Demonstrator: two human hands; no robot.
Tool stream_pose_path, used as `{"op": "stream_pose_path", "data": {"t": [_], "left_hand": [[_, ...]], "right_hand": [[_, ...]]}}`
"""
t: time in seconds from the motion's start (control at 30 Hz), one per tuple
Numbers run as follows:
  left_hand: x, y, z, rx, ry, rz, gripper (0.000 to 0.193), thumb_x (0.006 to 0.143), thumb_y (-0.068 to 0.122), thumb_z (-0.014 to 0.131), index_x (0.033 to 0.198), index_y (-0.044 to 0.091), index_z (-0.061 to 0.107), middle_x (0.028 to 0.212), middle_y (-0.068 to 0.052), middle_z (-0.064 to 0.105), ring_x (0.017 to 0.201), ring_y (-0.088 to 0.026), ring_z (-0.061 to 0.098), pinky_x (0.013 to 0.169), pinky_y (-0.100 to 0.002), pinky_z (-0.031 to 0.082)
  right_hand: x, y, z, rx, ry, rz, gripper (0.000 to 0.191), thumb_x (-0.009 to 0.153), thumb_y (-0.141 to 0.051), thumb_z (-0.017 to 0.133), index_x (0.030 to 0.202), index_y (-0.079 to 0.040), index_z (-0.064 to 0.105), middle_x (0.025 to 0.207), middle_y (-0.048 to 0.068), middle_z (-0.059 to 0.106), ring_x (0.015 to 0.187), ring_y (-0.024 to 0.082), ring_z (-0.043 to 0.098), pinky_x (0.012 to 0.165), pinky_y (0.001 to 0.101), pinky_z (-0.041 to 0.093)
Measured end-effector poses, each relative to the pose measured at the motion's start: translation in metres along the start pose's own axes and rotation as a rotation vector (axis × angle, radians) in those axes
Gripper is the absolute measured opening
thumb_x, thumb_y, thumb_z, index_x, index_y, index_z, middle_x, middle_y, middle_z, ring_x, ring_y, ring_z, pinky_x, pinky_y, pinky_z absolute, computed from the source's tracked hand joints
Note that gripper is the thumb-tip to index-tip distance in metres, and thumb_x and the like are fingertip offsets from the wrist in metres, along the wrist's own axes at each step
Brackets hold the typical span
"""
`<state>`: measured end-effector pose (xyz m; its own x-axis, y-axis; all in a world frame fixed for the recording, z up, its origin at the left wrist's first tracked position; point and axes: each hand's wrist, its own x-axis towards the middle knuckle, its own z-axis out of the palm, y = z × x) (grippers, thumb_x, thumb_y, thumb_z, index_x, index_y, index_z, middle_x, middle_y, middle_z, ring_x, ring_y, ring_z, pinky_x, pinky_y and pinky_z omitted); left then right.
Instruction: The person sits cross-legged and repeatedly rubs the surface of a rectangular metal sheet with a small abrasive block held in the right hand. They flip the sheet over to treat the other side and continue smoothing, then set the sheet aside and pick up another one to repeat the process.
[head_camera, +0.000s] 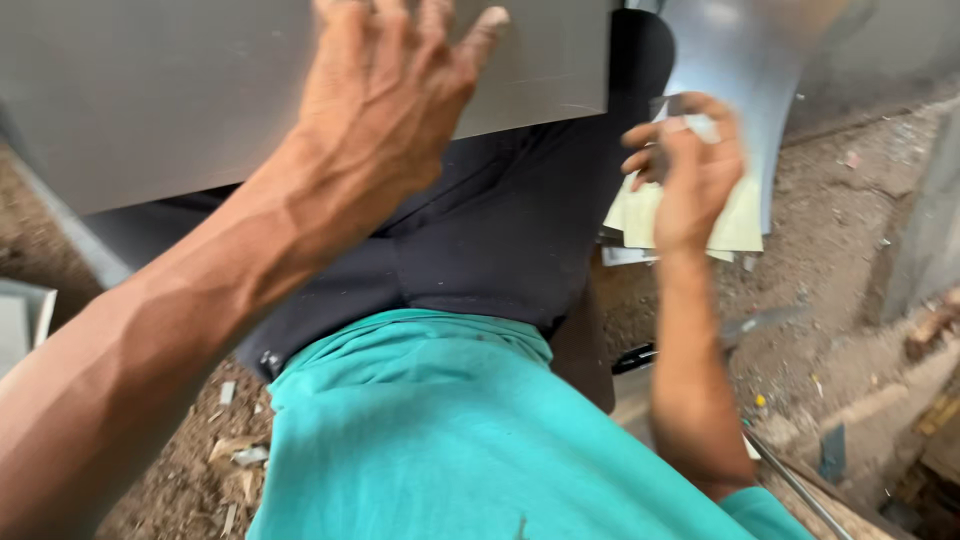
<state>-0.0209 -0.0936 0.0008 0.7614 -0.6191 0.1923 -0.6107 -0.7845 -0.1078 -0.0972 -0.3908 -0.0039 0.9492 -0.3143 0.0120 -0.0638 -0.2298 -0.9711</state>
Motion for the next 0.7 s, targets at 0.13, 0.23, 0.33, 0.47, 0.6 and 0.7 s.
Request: {"op": "stream_pose_path", "data": {"t": [0.13, 0.23, 0.33, 0.47, 0.6, 0.7], "left_hand": [[-0.004, 0.005, 0.015, -0.012, -0.056, -0.001, 0.092, 0.071, 0.021, 0.078, 0.158, 0.024, 0.049, 0.108, -0.010, 0.069, 0.095, -0.025, 0.061, 0.074, -0.044, 0.049], [-0.006, 0.008, 0.028, 0.007, 0.020, -0.002, 0.088, 0.076, 0.020, 0.078, 0.159, 0.025, 0.051, 0.106, -0.007, 0.068, 0.091, -0.022, 0.060, 0.072, -0.040, 0.048], [-0.003, 0.007, 0.027, -0.101, -0.287, 0.029, 0.045, 0.093, 0.015, 0.071, 0.138, 0.011, 0.065, 0.102, -0.009, 0.070, 0.094, -0.025, 0.062, 0.075, -0.044, 0.049], [-0.002, -0.003, 0.008, -0.341, -0.250, 0.056, 0.066, 0.077, 0.020, 0.079, 0.140, 0.007, 0.063, 0.114, -0.011, 0.069, 0.107, -0.028, 0.063, 0.079, -0.043, 0.051], [-0.022, -0.039, -0.002, -0.045, -0.095, 0.016, 0.086, 0.072, 0.022, 0.075, 0.154, 0.028, 0.051, 0.128, -0.007, 0.065, 0.113, -0.027, 0.062, 0.081, -0.045, 0.052], [-0.047, -0.062, 0.003, -0.061, -0.180, 0.091, 0.082, 0.079, 0.018, 0.072, 0.157, 0.029, 0.047, 0.145, -0.009, 0.056, 0.118, -0.028, 0.061, 0.087, -0.047, 0.052]], "right_hand": [[-0.025, 0.024, 0.009, -0.354, -0.042, -0.251, 0.028, 0.110, -0.017, 0.061, 0.130, 0.001, 0.070, 0.100, 0.006, 0.065, 0.087, 0.013, 0.060, 0.079, 0.0264, 0.052], [-0.029, 0.007, 0.038, -0.554, -0.001, -0.342, 0.026, 0.105, -0.018, 0.070, 0.120, 0.003, 0.075, 0.091, 0.007, 0.065, 0.080, 0.016, 0.058, 0.072, 0.0307, 0.049], [-0.036, -0.021, 0.088, -0.517, -0.029, -0.402, 0.017, 0.108, -0.017, 0.071, 0.107, -0.001, 0.076, 0.082, 0.004, 0.068, 0.073, 0.015, 0.060, 0.071, 0.0322, 0.049], [-0.057, -0.030, 0.120, -0.518, -0.136, -0.485, 0.020, 0.097, -0.013, 0.074, 0.109, 0.002, 0.075, 0.087, 0.009, 0.068, 0.080, 0.018, 0.065, 0.073, 0.0313, 0.053], [-0.021, -0.014, 0.074, -0.372, 0.143, -0.038, 0.024, 0.090, -0.010, 0.079, 0.109, 0.005, 0.078, 0.079, 0.008, 0.071, 0.068, 0.015, 0.061, 0.067, 0.0312, 0.052], [-0.003, -0.011, 0.063, -0.359, -0.014, -0.235, 0.025, 0.095, -0.011, 0.081, 0.113, 0.006, 0.075, 0.097, 0.010, 0.075, 0.087, 0.017, 0.068, 0.082, 0.0312, 0.055]]}}
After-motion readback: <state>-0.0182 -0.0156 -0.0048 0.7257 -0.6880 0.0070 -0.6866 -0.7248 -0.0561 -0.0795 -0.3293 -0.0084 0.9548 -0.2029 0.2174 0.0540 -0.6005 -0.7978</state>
